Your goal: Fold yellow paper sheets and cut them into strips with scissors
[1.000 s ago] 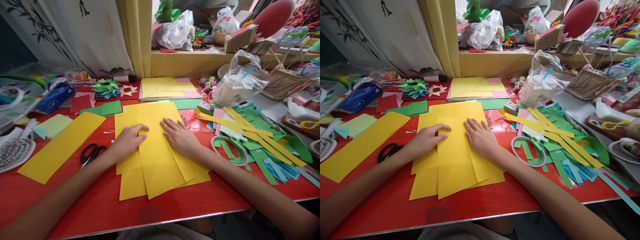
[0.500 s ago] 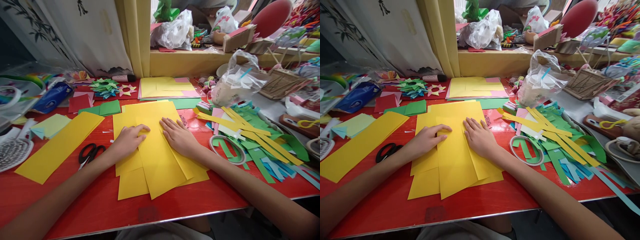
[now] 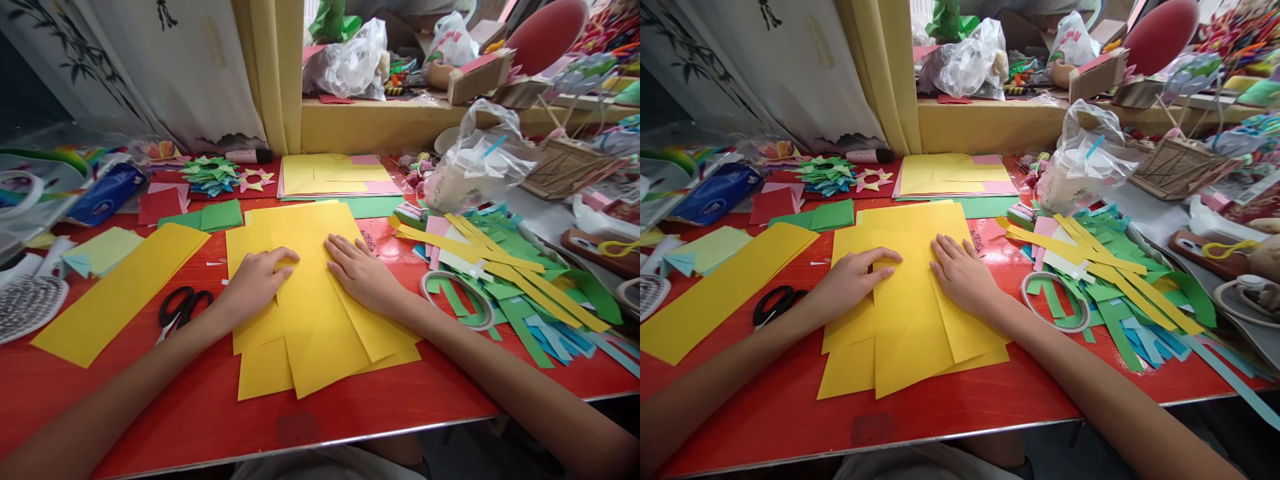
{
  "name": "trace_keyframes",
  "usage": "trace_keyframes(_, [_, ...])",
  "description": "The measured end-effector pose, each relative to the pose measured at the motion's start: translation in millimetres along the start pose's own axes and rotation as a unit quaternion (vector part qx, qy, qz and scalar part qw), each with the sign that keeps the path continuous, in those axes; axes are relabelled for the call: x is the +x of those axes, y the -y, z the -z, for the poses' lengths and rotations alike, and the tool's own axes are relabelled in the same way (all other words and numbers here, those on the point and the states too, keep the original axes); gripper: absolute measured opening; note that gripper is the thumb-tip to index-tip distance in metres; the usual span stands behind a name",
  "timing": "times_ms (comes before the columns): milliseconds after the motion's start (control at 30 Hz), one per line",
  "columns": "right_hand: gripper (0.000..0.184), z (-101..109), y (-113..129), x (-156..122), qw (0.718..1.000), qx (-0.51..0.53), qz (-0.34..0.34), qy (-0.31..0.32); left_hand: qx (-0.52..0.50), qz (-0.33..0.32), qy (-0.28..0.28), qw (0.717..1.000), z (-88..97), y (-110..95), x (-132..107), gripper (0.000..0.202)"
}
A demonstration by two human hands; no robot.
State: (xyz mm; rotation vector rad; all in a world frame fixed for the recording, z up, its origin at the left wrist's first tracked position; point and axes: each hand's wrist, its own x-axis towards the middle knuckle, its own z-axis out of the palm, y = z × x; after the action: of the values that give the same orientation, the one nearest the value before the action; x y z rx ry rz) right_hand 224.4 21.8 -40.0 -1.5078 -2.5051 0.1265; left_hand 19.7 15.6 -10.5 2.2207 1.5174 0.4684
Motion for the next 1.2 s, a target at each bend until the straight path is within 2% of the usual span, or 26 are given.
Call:
trace_keyframes(100, [0.049, 10, -1, -3, 0.999, 0.042, 0.016, -0.009, 0.011, -0.005, -0.052, 0.999, 1.5, 1, 1, 0.024])
trace_keyframes(200, [0.048, 15, -2, -7, 0.995, 0.072, 0.063, 0.015, 0.015, 0.008, -0.075, 0.997, 3.3, 1, 2, 0.024])
trace_keyframes(333, [0.049, 8, -5, -5, 0.997, 0.037, 0.064, 0.021, 0.014, 0.029, -0.038, 0.999, 4.2, 0, 1, 0.027])
trace_keyframes(433, [0.049, 2, -5, -3, 0.999, 0.003, 0.05, 0.019, 0.009, 0.021, 0.013, 1.0, 3.2, -1, -1, 0.027])
trace_keyframes(533, [0.049, 1, -3, -3, 0.999, -0.017, 0.042, 0.017, 0.004, 0.02, 0.04, 0.999, 2.1, -2, -3, 0.025])
trace_keyframes(733, [0.049, 1, 0, -4, 0.999, -0.033, 0.032, 0.018, 0.006, 0.01, 0.049, 0.999, 1.2, -3, -2, 0.025])
trace_keyframes(1200, [0.048, 1, 3, -4, 0.998, -0.057, 0.031, 0.007, -0.061, 0.053, 0.071, 0.994, -0.6, 0, 1, 0.02])
